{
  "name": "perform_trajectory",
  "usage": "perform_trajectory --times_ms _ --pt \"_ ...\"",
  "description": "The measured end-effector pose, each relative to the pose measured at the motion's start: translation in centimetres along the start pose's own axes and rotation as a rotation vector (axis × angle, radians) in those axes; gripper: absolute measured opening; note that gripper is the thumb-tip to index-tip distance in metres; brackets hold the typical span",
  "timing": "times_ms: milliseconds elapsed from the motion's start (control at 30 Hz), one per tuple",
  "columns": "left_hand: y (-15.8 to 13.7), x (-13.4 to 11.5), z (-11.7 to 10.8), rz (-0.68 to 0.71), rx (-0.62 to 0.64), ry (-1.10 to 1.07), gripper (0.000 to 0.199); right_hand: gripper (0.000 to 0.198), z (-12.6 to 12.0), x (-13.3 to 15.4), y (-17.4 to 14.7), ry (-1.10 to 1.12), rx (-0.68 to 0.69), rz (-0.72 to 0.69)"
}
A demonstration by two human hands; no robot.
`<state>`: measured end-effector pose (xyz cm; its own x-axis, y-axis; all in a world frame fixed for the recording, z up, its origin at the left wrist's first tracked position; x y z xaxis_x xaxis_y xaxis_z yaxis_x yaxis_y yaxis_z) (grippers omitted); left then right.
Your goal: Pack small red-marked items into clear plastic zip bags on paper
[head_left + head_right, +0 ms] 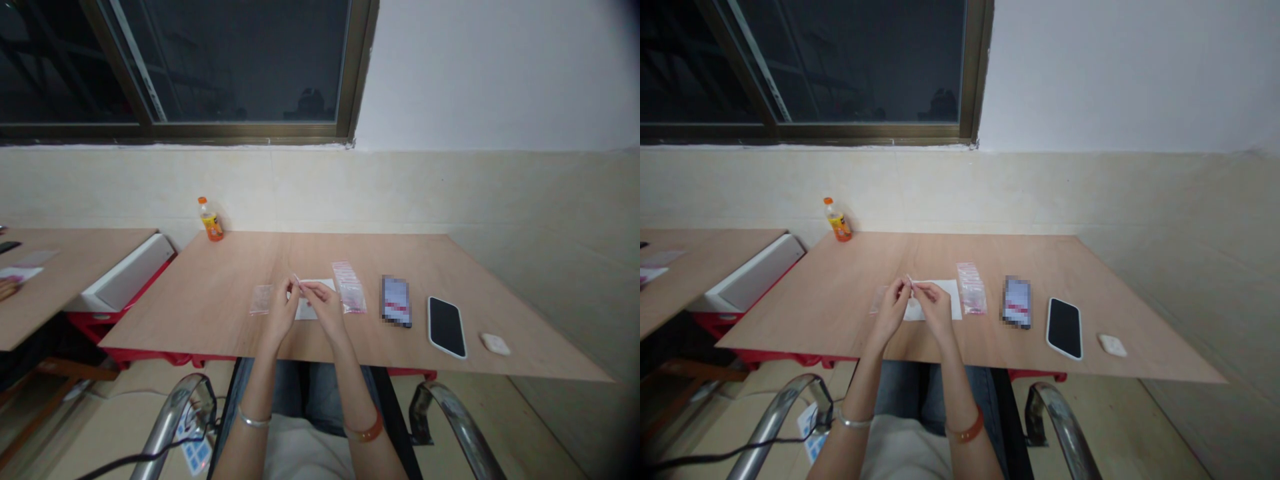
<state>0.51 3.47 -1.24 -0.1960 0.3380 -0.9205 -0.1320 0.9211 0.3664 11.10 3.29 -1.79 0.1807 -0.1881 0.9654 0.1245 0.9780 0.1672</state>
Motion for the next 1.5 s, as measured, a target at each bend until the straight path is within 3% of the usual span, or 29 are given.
perform_trajectory --times_ms 167,367,700,1033,1233,1500 --pt "0.0 0.1 -0.3 -0.004 0.11 -0.007 0.019 0.026 -0.6 -0.2 0.2 -0.017 0.019 0.011" --pt "-0.2 0.3 -0.1 -0.042 0.117 -0.012 0.021 0.029 -0.6 0.2 -0.1 -0.033 0.067 -0.012" --pt "-0.8 -0.6 0.2 -0.072 0.258 -0.059 0.027 0.039 -0.7 0.3 -0.3 -0.065 0.191 0.022" --pt "-0.6 -0.7 0.0 -0.092 0.153 -0.076 0.026 0.039 -0.6 0.9 -0.6 -0.126 0.174 -0.053" --pt "-0.8 -0.7 0.4 -0.052 0.214 -0.048 0.029 0.032 -0.9 0.9 -1.0 -0.231 0.163 -0.101" --pt "-0.6 -0.3 0.1 -0.028 0.159 -0.012 0.027 0.034 -1.1 0.9 -0.7 -0.208 0.168 -0.102"
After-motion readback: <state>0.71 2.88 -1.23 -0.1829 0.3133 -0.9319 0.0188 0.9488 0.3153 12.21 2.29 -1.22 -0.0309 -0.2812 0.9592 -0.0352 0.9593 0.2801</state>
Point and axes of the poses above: each hand's wrist, its own y-axis towards the middle knuckle, its own z-axis out of the palm, x = y × z, the point moved 1 cm from there along y, towards the middle knuckle, and after that the axes turned 5 degrees about -x, right-handed, at the moved point
